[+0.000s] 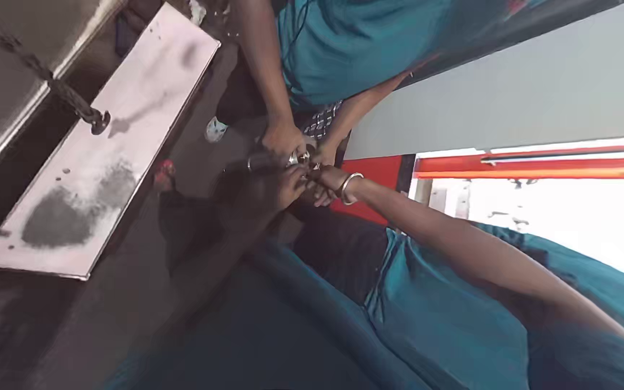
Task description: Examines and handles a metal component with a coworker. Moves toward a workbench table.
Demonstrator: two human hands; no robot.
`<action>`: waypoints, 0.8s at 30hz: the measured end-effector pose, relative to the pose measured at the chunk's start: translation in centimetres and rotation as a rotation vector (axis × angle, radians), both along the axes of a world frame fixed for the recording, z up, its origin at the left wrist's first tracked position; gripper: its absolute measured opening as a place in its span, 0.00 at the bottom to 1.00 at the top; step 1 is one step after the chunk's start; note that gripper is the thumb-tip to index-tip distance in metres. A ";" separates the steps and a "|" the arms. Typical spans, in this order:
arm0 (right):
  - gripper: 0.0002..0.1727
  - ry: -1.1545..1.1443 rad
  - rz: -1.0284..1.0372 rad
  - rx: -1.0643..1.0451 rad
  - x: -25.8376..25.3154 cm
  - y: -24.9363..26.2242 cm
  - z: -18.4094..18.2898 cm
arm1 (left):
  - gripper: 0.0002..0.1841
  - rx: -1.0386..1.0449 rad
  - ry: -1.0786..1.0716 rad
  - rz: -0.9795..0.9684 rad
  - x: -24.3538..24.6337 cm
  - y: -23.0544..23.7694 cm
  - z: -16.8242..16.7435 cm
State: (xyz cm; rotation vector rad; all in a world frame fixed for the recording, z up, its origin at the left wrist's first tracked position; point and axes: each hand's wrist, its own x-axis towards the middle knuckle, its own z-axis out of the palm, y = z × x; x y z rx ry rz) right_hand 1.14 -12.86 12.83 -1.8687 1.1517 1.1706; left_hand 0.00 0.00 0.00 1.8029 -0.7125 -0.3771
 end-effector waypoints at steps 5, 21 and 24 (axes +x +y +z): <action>0.39 0.009 0.353 -0.062 0.6 -0.9 0.4 | 0.17 -0.096 -0.148 0.121 -0.9 -0.9 -3.4; 0.14 -0.324 1.939 -0.436 1.1 -2.4 0.3 | 0.17 -0.175 -0.135 0.149 -0.5 -1.8 -4.2; 0.15 -0.155 1.956 -0.439 1.8 -2.4 -0.1 | 0.16 -0.179 -0.143 0.126 -0.5 -2.4 -4.8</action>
